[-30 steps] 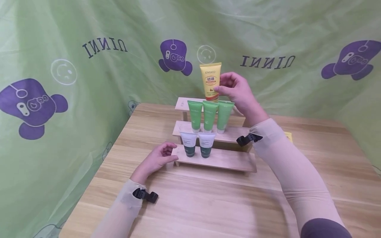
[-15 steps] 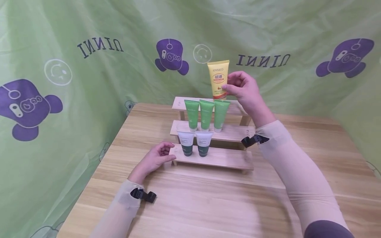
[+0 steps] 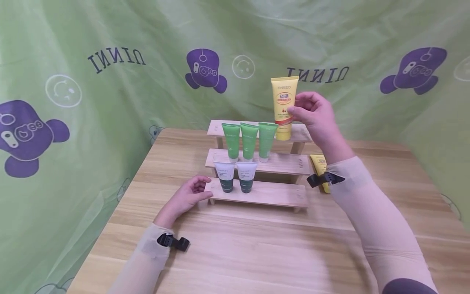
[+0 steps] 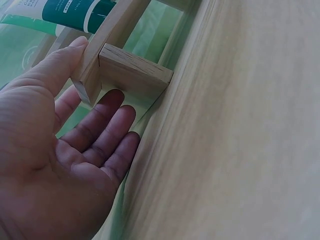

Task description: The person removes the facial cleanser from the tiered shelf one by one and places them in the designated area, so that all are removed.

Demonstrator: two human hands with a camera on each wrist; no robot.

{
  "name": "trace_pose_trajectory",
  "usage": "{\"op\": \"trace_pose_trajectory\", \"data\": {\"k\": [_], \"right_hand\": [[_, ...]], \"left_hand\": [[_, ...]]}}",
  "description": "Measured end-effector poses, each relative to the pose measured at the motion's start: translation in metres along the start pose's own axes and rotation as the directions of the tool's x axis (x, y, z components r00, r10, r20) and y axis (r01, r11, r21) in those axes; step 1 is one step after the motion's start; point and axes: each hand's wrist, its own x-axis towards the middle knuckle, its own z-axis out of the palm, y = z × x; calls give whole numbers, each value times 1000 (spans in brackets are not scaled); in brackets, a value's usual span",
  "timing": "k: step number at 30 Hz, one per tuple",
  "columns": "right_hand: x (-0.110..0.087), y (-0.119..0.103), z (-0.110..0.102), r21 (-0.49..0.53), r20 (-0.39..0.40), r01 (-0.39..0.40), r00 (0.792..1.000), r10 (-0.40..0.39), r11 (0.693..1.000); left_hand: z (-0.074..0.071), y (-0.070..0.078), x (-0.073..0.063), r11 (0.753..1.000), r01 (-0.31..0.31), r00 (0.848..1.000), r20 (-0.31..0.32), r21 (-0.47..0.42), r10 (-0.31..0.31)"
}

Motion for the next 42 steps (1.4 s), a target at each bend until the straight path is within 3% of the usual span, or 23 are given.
{"op": "trace_pose_trajectory", "data": {"k": [2,9,16,22,28,33,40,42], "right_hand": [[-3,-2,-6,11,-12,5,1000,-5,1000],[-18,-6,-27,41,-51,11,999,-9,999],[-41,-11,-51,54,-93,34,995,-29,998],[-57,-10,-74,116,-134,50,990,-34,992],[-72,-4,-96,152,-172,47,985,-20,987],[-90,4,-117,116,-223,-6,974,32,993],[-113,18,-152,87,-273,-72,957,93,994],[-117,22,-162,74,-284,-100,952,117,992]], "left_hand": [[0,0,0,1000,-5,1000,1,-10,5],[1,32,-11,1000,15,1000,14,-12,-14],[0,3,-1,1000,14,1000,8,-2,-14],[-2,0,0,1000,-9,1000,0,-2,9],[0,0,-1,1000,-14,1000,0,-13,14],[2,3,-2,1000,-7,1000,10,-23,8],[1,28,-10,1000,-28,999,16,1,28],[0,28,-9,1000,-29,999,16,1,29]]}}
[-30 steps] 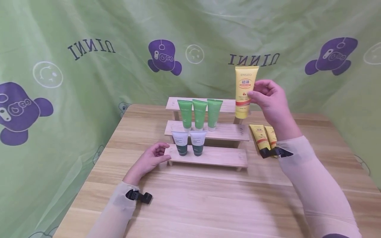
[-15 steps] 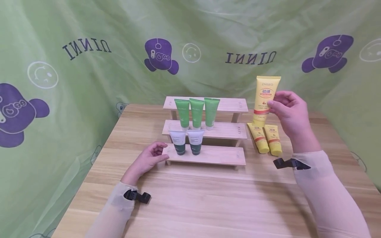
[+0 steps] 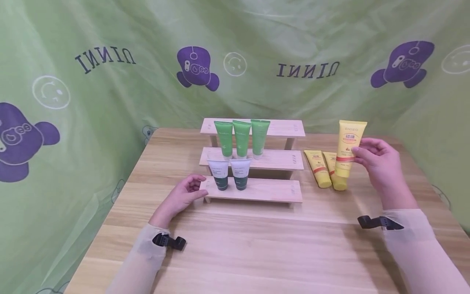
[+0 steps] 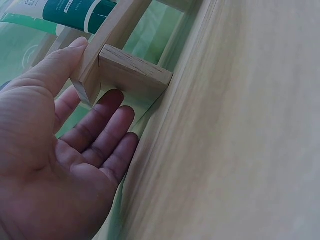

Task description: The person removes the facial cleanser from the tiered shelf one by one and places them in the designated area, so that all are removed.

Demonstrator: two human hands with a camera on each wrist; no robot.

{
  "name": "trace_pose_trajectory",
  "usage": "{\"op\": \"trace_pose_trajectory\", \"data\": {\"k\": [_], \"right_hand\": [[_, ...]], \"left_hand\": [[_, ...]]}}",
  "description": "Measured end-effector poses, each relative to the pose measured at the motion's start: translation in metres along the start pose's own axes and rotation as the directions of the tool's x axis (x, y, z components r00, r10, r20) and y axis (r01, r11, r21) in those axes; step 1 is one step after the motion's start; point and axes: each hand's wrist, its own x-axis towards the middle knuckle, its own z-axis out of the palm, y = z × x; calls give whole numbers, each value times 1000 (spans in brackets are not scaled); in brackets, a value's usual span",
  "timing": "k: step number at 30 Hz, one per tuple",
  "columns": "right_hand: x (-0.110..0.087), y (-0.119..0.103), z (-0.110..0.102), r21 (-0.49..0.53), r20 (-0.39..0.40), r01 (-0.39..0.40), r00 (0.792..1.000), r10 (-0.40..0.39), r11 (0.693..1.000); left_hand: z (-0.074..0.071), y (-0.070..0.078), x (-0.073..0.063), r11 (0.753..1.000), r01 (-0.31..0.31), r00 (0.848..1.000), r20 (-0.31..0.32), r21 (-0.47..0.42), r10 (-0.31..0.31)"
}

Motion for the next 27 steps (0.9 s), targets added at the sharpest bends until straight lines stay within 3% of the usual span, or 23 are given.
{"op": "trace_pose_trajectory", "data": {"k": [6,14,20,27], "right_hand": [[-2,12,-30,-93,-46,-80,996,76,992],[0,18,-61,-141,-81,-185,981,175,973],[5,20,-66,-330,-155,-329,943,294,885],[7,26,-73,-422,-203,-408,913,354,810]], "left_hand": [[-1,1,-1,1000,1,1000,-3,-16,-1],[0,1,-1,1000,1,1000,7,-20,-1],[0,-1,0,1000,9,1000,-4,-6,-9],[0,0,0,1000,5,1000,0,-8,-5]]}}
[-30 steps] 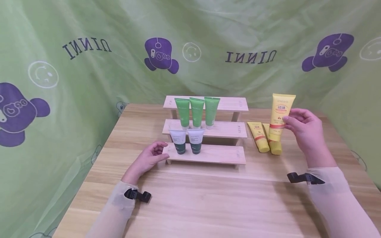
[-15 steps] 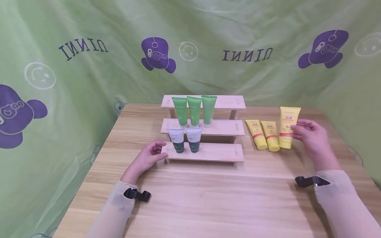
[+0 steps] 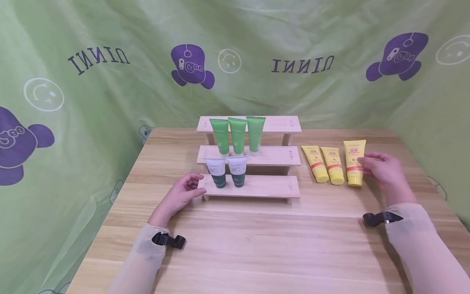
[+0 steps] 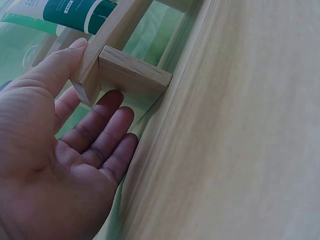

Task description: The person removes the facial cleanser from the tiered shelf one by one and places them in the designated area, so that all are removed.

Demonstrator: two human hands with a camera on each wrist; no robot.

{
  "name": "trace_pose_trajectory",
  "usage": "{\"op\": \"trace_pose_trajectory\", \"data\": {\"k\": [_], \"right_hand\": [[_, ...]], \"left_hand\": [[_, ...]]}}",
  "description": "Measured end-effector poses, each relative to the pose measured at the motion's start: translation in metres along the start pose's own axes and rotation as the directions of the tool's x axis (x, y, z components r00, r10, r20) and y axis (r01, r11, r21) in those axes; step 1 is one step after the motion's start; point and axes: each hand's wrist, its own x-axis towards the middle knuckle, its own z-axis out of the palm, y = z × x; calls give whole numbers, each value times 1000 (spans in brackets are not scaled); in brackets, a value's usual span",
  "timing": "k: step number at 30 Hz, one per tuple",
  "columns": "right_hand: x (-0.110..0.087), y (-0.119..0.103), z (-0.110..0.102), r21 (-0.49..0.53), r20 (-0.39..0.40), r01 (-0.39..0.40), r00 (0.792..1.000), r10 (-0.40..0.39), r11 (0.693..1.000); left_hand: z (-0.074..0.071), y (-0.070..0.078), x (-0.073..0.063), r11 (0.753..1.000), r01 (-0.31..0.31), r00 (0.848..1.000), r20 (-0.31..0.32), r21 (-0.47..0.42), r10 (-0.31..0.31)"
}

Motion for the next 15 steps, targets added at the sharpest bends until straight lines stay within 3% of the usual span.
{"op": "trace_pose_trajectory", "data": {"k": [9,15], "right_hand": [[11,4,4,-197,-18,-71,997,68,978],[15,10,5,-142,-13,-97,995,96,985]], "left_hand": [[0,2,-1,1000,-1,1000,-2,-8,1],[0,1,0,1000,-1,1000,1,-9,1]]}}
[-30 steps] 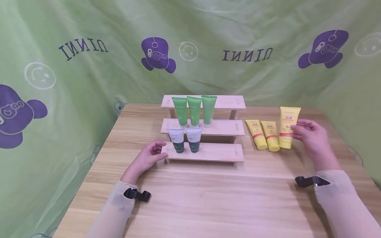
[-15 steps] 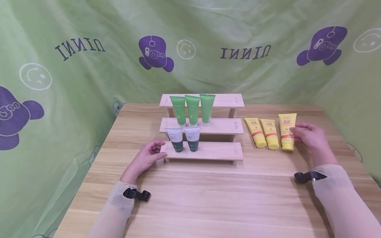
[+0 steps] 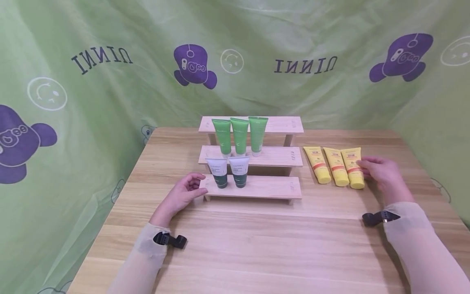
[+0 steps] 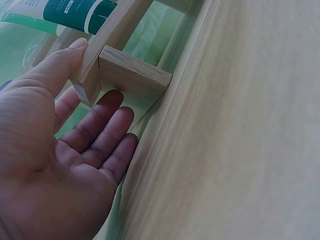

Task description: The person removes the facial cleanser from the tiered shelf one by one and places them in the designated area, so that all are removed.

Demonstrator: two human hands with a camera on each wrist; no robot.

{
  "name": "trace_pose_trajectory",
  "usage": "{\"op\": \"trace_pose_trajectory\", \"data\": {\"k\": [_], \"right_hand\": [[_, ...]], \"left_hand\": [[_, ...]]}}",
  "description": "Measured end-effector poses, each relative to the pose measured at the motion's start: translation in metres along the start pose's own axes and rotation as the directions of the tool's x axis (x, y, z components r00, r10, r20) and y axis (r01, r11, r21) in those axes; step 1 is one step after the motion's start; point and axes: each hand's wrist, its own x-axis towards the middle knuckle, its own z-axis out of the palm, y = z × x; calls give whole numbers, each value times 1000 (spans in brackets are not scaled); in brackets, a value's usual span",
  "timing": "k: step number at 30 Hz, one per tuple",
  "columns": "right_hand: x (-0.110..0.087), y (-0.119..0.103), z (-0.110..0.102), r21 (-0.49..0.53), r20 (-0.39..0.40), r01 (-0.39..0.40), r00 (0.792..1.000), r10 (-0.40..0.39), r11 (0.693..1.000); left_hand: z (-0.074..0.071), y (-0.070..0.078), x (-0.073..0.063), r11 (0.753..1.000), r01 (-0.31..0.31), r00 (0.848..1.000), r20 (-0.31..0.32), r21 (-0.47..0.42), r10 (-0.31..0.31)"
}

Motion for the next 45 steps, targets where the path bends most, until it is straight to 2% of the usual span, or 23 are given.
{"op": "trace_pose_trajectory", "data": {"k": [5,8,12,17,19,23,25,28,30,32,35,38,40,43,44,45], "right_hand": [[0,4,-1,165,30,-54,998,50,985],[-1,5,-1,135,26,-36,999,32,990],[-4,3,-3,10,12,-1,1000,1,1000],[-12,0,-8,123,41,-60,998,55,991],[-15,-2,-11,136,38,-43,999,38,990],[-19,-5,-12,31,5,47,999,-47,998],[-22,-8,-12,4,-6,62,998,-62,998],[-26,-14,-8,91,-16,92,996,-91,992],[-30,-20,-4,109,-24,139,990,-137,984],[-35,-26,3,186,-19,206,978,-206,961],[-47,-38,17,213,-23,313,949,-316,926],[-60,-49,36,312,-47,414,906,-421,855],[-69,-57,51,411,-63,478,864,-499,776],[-82,-71,75,541,-75,547,788,-611,638],[-87,-75,83,558,-70,563,764,-642,610],[-91,-79,91,560,-61,577,744,-665,595]], "left_hand": [[0,0,0,1000,3,1000,2,-2,-3],[1,0,0,1000,1,1000,2,-6,-1],[1,1,0,1000,2,1000,-2,-12,-2],[1,2,0,1000,13,1000,2,-18,-13],[1,2,0,1000,12,1000,4,-13,-12],[0,1,0,1000,4,1000,0,4,-4],[-1,-6,3,1000,4,1000,-3,12,-4],[-2,-19,7,1000,4,1000,-5,18,-4],[-2,-27,10,1000,7,1000,-9,21,-7],[-3,-30,10,1000,7,1000,-15,21,-7],[-4,-31,9,1000,1,1000,-22,18,-1],[-3,-31,8,1000,2,1000,-21,18,-1],[-3,-32,8,1000,5,1000,-16,20,-5],[-2,-32,10,999,18,1000,-21,28,-18],[-2,-33,10,999,16,1000,-23,32,-16],[-2,-33,11,999,16,1000,-25,36,-15]]}}
